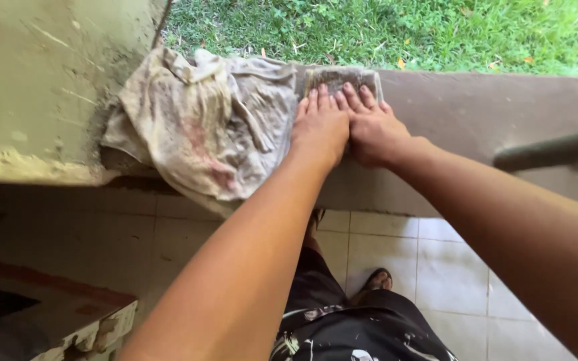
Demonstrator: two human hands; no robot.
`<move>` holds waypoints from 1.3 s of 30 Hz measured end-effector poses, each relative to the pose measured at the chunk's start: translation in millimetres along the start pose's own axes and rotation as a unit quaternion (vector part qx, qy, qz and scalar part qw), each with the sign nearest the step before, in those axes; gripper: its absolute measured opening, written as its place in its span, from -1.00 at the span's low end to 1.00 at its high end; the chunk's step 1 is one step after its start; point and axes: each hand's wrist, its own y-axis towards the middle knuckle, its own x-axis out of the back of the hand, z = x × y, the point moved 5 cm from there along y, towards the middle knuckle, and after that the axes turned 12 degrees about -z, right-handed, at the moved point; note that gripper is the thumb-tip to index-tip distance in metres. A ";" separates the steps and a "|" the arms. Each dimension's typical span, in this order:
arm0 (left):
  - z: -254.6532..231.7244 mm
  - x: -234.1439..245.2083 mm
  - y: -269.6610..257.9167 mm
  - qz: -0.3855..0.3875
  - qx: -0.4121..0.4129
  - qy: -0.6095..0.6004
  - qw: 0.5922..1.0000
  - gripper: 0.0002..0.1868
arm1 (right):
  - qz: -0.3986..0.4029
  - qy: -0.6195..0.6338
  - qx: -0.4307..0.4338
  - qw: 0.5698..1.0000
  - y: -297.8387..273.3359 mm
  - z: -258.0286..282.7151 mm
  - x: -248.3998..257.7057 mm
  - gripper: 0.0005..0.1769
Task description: Brushing off dust and then sanding a concrete ledge with a sanding pad.
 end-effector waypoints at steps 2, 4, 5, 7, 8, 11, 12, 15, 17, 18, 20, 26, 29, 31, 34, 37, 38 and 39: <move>-16.2 -5.7 -28.7 -0.010 -0.006 0.005 1.000 -0.36 | 0.009 0.001 -0.005 1.000 -32.9 6.5 0.7 0.08; -36.1 -11.1 -56.3 -0.028 -0.013 0.010 0.999 -0.35 | 0.010 -0.004 -0.009 1.000 -69.2 12.6 7.8 0.08; -48.5 -15.3 -69.2 -0.036 -0.030 0.020 0.999 -0.37 | 0.014 0.001 -0.018 1.000 -88.8 15.0 12.7 0.08; -71.1 -21.2 -92.1 -0.048 -0.047 0.034 0.997 -0.39 | 0.013 0.006 -0.027 1.000 -124.7 19.6 17.5 0.08; -80.2 -26.4 -105.1 -0.026 -0.040 0.041 0.998 -0.35 | 0.011 0.023 -0.031 0.999 -142.1 22.9 16.4 0.04; -97.2 -30.3 -133.0 0.010 -0.033 0.058 0.998 -0.28 | 0.006 0.040 -0.030 0.999 -175.4 26.6 8.9 -0.01; -100.8 -29.0 -138.1 0.025 -0.038 0.068 0.997 -0.26 | 0.003 0.041 -0.031 0.999 -181.4 25.8 6.9 -0.04; -95.1 -40.8 -130.2 0.017 -0.038 0.035 0.999 -0.27 | 0.015 0.040 -0.039 0.998 -174.5 27.2 11.2 -0.05; -87.6 -38.6 -119.2 0.011 -0.038 0.035 0.999 -0.30 | 0.019 0.039 -0.039 0.998 -160.2 25.0 7.4 -0.03; -83.6 -37.9 -113.1 0.004 -0.041 0.036 0.998 -0.32 | 0.022 0.037 -0.042 0.998 -152.6 23.6 4.7 -0.01; -71.3 -32.4 -93.6 -0.006 -0.041 0.038 0.998 -0.32 | 0.023 0.029 -0.039 0.999 -126.0 19.0 9.1 0.04; -23.1 -9.2 -17.7 -0.043 -0.016 0.009 0.999 -0.38 | 0.000 0.014 0.003 1.000 -27.7 -14.3 -3.9 0.14; -6.6 -5.2 8.3 -0.016 -0.004 0.004 1.000 -0.37 | -0.015 0.018 0.027 0.999 1.1 -17.4 -5.1 0.14; -3.5 -2.9 15.9 -0.005 -0.001 0.006 1.000 -0.35 | -0.024 0.017 0.035 0.999 9.8 -18.0 -1.2 0.15; -7.3 -3.4 8.2 -0.011 0.005 0.012 1.000 -0.34 | -0.023 0.021 0.033 0.999 3.6 -17.1 1.7 0.13; -21.8 -13.1 -22.8 -0.025 0.002 0.012 1.000 -0.35 | -0.016 0.008 0.029 0.999 -29.4 -8.7 -0.9 0.13; -30.9 -11.6 -37.6 -0.036 -0.006 0.014 0.999 -0.36 | -0.006 -0.005 0.025 1.000 -43.1 -6.9 -2.1 0.14; -40.7 -10.1 -52.5 -0.046 -0.014 0.016 0.999 -0.37 | 0.004 -0.017 0.020 1.000 -57.4 -5.7 -3.0 0.15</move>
